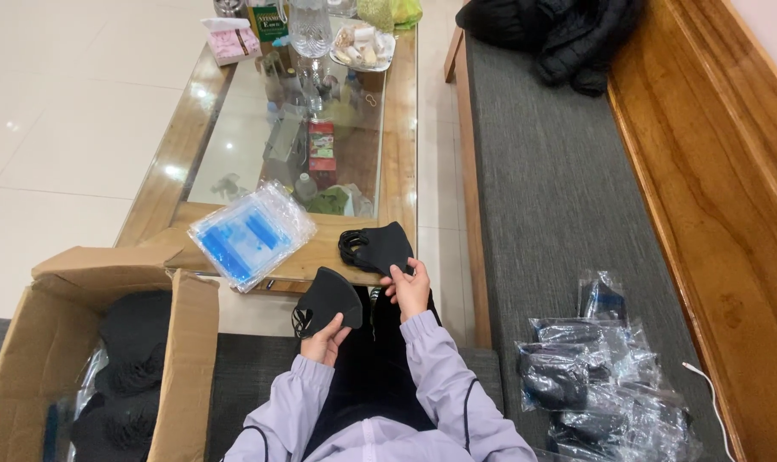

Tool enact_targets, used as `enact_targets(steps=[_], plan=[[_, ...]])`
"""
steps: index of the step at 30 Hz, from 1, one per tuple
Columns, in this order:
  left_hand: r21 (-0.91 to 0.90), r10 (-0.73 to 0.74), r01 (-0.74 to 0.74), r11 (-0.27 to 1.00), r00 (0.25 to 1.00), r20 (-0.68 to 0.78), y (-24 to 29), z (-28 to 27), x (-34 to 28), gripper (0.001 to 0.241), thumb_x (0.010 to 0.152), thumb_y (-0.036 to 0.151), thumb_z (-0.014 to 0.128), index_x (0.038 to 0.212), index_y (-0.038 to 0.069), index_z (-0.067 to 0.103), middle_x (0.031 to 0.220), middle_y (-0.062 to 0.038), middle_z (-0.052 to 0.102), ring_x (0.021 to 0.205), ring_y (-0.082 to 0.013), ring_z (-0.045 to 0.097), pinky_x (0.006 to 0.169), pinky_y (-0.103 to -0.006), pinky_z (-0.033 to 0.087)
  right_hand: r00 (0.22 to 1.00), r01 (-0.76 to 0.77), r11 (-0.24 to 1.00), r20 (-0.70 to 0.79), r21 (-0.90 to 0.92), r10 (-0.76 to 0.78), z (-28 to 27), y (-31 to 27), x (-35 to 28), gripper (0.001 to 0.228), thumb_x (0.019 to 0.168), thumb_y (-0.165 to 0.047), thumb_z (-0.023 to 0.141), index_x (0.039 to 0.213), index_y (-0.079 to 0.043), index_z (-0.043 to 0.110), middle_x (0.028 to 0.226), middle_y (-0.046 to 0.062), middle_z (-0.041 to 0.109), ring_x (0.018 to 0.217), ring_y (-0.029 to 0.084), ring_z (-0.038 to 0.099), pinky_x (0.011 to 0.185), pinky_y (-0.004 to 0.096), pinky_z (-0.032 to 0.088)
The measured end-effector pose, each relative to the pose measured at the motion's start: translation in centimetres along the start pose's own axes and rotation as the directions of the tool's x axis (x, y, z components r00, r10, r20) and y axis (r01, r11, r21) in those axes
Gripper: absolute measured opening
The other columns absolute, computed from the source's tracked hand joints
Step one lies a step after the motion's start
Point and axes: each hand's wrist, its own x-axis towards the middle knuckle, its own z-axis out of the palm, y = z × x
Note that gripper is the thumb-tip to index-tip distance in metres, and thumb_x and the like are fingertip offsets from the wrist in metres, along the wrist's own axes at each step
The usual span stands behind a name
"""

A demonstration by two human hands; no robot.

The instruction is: Pack black face masks into individual plastic bags.

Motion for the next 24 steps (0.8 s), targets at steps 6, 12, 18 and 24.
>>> enact_targets(steps=[6, 12, 18, 24], plan=[[0.001, 0.043, -0.043, 0.999, 0.999, 0.000, 0.1, 0.7, -0.6, 0.034, 0.072, -0.011, 0.090, 0.101, -0.001, 0.077, 0.099, -0.025, 0.076, 0.088, -0.0445, 0.075, 0.087, -0.0573, 0.062, 0.988, 0.107, 0.913, -0.063, -0.395, -0.144, -1.1, -0.5, -0.7, 0.049, 0.093, -0.029, 0.074, 0.134, -0.018, 0.050, 0.061, 0.000, 0.066, 0.055, 0.013, 0.061, 0.048, 0.026, 0.047], [0.081, 0.072, -0.073, 0.994, 0.997, 0.018, 1.9, 3.8, -4.6, 0.046, 0.070, -0.010, 0.091, 0.111, 0.003, 0.074, 0.101, -0.022, 0.076, 0.087, -0.0440, 0.075, 0.083, -0.0577, 0.063, 0.979, 0.175, 0.741, 0.038, -0.649, -0.198, -1.2, -2.5, -2.5, 0.043, 0.097, -0.035, 0.065, 0.139, -0.028, 0.060, 0.075, 0.001, 0.063, 0.081, 0.025, 0.070, 0.075, 0.041, 0.055], [0.137, 0.060, -0.064, 0.988, 0.998, 0.030, 2.3, 4.3, -5.4, 0.049, 0.070, -0.007, 0.092, 0.114, 0.008, 0.073, 0.099, -0.019, 0.076, 0.083, -0.0397, 0.076, 0.080, -0.0551, 0.064, 0.980, 0.177, 0.695, 0.059, -0.697, -0.191, -1.0, -2.5, -2.8, 0.043, 0.098, -0.036, 0.064, 0.141, -0.030, 0.063, 0.076, 0.001, 0.061, 0.083, 0.026, 0.069, 0.077, 0.042, 0.055], [0.146, 0.068, -0.080, 0.986, 0.994, 0.083, 1.6, 3.4, -4.8, 0.051, 0.075, -0.006, 0.086, 0.122, 0.006, 0.070, 0.111, -0.019, 0.074, 0.097, -0.0366, 0.074, 0.085, -0.0527, 0.063, 0.943, 0.287, 0.644, 0.091, -0.709, -0.321, -0.8, -2.8, -3.8, 0.043, 0.097, -0.036, 0.062, 0.139, -0.029, 0.063, 0.071, -0.002, 0.056, 0.077, 0.024, 0.067, 0.076, 0.042, 0.053]])
